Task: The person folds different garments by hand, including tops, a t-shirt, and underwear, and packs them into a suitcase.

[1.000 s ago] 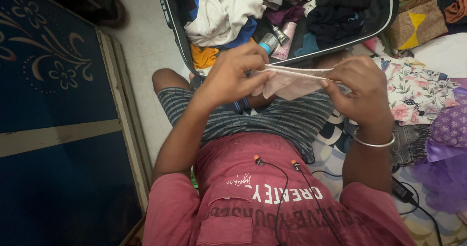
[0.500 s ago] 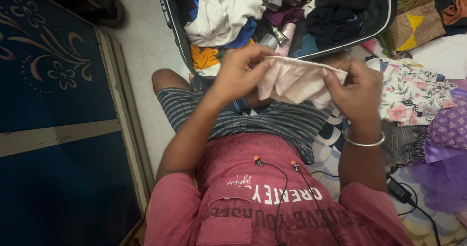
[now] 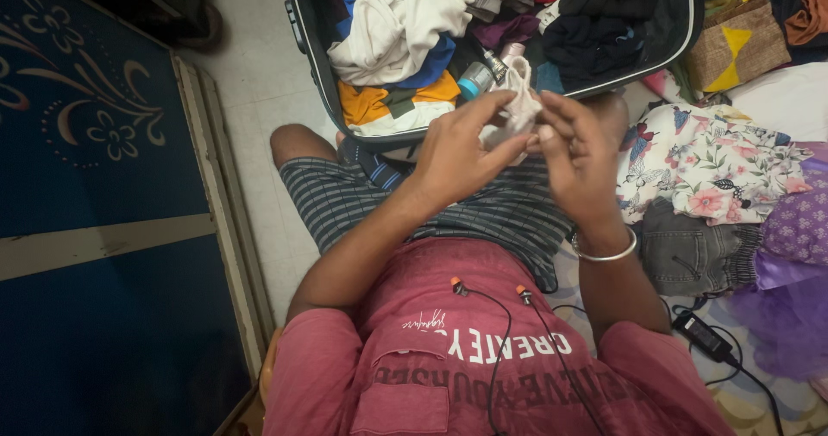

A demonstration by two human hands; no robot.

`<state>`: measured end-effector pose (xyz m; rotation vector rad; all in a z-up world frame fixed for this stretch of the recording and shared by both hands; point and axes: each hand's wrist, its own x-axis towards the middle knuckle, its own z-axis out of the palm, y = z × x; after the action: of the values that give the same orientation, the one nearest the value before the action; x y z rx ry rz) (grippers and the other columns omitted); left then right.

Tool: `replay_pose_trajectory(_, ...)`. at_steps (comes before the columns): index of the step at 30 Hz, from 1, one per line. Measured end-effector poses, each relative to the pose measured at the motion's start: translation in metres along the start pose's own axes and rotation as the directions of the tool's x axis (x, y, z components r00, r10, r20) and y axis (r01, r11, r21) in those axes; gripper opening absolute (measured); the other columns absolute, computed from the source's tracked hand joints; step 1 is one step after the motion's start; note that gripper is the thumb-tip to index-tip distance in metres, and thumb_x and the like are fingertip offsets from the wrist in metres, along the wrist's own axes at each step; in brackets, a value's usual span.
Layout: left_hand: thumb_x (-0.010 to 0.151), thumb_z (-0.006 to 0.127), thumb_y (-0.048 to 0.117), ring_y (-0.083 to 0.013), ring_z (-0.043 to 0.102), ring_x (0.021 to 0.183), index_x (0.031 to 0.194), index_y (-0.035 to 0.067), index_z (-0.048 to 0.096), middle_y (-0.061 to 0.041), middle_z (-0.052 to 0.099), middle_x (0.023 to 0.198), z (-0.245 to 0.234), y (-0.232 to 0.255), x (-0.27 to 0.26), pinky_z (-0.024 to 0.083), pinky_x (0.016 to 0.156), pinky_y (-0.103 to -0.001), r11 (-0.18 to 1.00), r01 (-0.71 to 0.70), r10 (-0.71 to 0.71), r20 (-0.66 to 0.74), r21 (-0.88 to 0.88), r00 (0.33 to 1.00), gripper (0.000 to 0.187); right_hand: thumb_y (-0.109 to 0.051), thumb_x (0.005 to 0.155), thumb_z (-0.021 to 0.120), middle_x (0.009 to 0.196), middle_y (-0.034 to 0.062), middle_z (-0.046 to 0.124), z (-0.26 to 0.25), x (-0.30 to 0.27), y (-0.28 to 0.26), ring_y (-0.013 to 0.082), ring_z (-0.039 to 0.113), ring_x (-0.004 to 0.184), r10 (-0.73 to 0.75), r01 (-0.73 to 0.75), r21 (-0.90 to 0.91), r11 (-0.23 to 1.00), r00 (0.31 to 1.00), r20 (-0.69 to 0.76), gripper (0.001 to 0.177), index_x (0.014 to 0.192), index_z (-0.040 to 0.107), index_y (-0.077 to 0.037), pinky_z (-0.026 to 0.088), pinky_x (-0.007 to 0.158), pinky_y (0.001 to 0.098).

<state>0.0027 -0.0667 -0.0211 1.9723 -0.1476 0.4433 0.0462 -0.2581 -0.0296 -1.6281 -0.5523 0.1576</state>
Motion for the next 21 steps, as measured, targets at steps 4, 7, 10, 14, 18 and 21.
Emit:
replay_pose_trajectory(4,0.086,0.084,0.023,-0.0235,0.074,0.098,0.125,0.001,0.062,-0.018,0.072,0.115,0.010,-0.017,-0.004,0.061,0.083,-0.034,1.000,0.009,-0.010,-0.066,-0.018,0.998,0.050,0.000,0.107,0.047,0.139,0.0167,0.065,-0.007,-0.010,-0.001,0.0185,0.070,0.120,0.109,-0.125,0.217,0.968,0.991,0.082,0.037,0.144,0.047,0.006,0.060,0.103,0.0316)
replay_pose_trajectory(7,0.097,0.070,0.009,-0.0126,0.074,0.101,0.128,0.000,0.059,-0.010,0.076,0.111,0.016,-0.039,0.000,0.060,0.088,-0.029,0.828,0.261,-0.236,0.114,-0.495,0.965,0.035,-0.006,0.111,0.053,0.133,0.0201,0.069,-0.020,-0.011,0.006,0.0242,0.072,0.122,0.036,-0.042,0.222,0.974,0.999,0.033,0.032,0.140,0.052,0.007,0.061,0.108,0.0370)
replay_pose_trajectory(10,0.099,0.070,-0.001,-0.0112,0.067,0.111,0.127,-0.002,0.057,-0.008,0.071,0.119,0.014,-0.053,0.002,0.055,0.098,-0.029,0.419,0.270,-0.152,0.226,-0.867,0.962,0.031,-0.010,0.116,0.068,0.124,0.0214,0.071,-0.028,-0.007,0.011,0.0219,0.068,0.106,-0.036,0.057,0.119,0.991,0.984,-0.176,0.028,0.134,0.054,0.007,0.058,0.105,0.0336)
replay_pose_trajectory(14,0.100,0.070,-0.004,-0.0115,0.066,0.109,0.126,-0.003,0.058,-0.007,0.071,0.116,0.013,-0.057,0.002,0.053,0.100,-0.029,0.396,0.307,-0.141,0.273,-0.865,0.952,0.029,-0.019,0.087,0.083,0.132,0.0095,0.069,-0.023,0.000,0.019,0.0168,0.069,0.121,0.140,-0.152,0.450,0.880,0.988,0.060,0.067,0.142,0.050,-0.001,0.056,0.106,0.0305)
replay_pose_trajectory(18,0.101,0.069,-0.004,-0.0125,0.066,0.108,0.130,-0.001,0.056,-0.010,0.070,0.119,0.015,-0.057,0.007,0.053,0.096,-0.028,0.431,0.284,-0.204,0.214,-0.857,0.955,0.033,-0.010,0.091,0.078,0.120,0.0088,0.073,-0.021,-0.012,0.041,0.0141,0.070,0.105,0.344,-0.414,0.342,0.843,0.905,0.249,0.047,0.132,0.063,0.005,0.057,0.093,0.0289)
replay_pose_trajectory(21,0.096,0.070,0.005,-0.0123,0.066,0.113,0.138,0.005,0.048,-0.009,0.064,0.128,0.009,-0.049,0.008,0.057,0.096,-0.029,0.743,0.174,-0.250,-0.027,-0.646,0.968,0.047,-0.007,0.090,0.077,0.115,0.0081,0.073,-0.025,-0.019,0.053,0.0133,0.070,0.099,0.386,-0.434,0.395,0.810,0.901,0.199,0.040,0.127,0.065,0.003,0.057,0.087,0.0287)
